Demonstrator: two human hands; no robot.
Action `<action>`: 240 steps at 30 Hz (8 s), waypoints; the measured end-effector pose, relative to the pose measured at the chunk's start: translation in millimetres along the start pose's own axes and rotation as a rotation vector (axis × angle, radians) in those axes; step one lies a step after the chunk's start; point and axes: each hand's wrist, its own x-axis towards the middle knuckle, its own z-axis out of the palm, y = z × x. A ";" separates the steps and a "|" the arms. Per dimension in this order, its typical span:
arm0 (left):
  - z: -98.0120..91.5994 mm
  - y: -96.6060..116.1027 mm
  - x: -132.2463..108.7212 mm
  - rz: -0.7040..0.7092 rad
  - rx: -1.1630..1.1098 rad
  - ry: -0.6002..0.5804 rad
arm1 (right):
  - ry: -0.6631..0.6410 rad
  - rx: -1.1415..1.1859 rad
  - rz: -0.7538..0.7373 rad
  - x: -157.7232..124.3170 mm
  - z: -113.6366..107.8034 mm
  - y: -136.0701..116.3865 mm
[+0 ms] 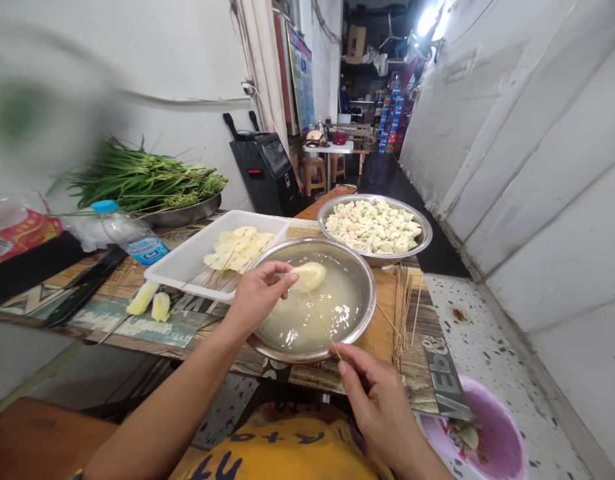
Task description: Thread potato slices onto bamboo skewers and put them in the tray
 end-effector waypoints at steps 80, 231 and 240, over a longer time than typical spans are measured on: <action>10.5 8.9 -12.1 -0.064 -0.333 -0.001 | 0.154 0.017 -0.226 6.8 17.8 16.7; 14.1 19.5 -21.6 -0.257 -0.305 -0.387 | -0.049 0.394 0.081 3.6 2.3 22.3; 13.2 38.5 22.3 -0.042 0.304 -0.595 | 0.167 0.524 0.061 14.4 -5.6 28.6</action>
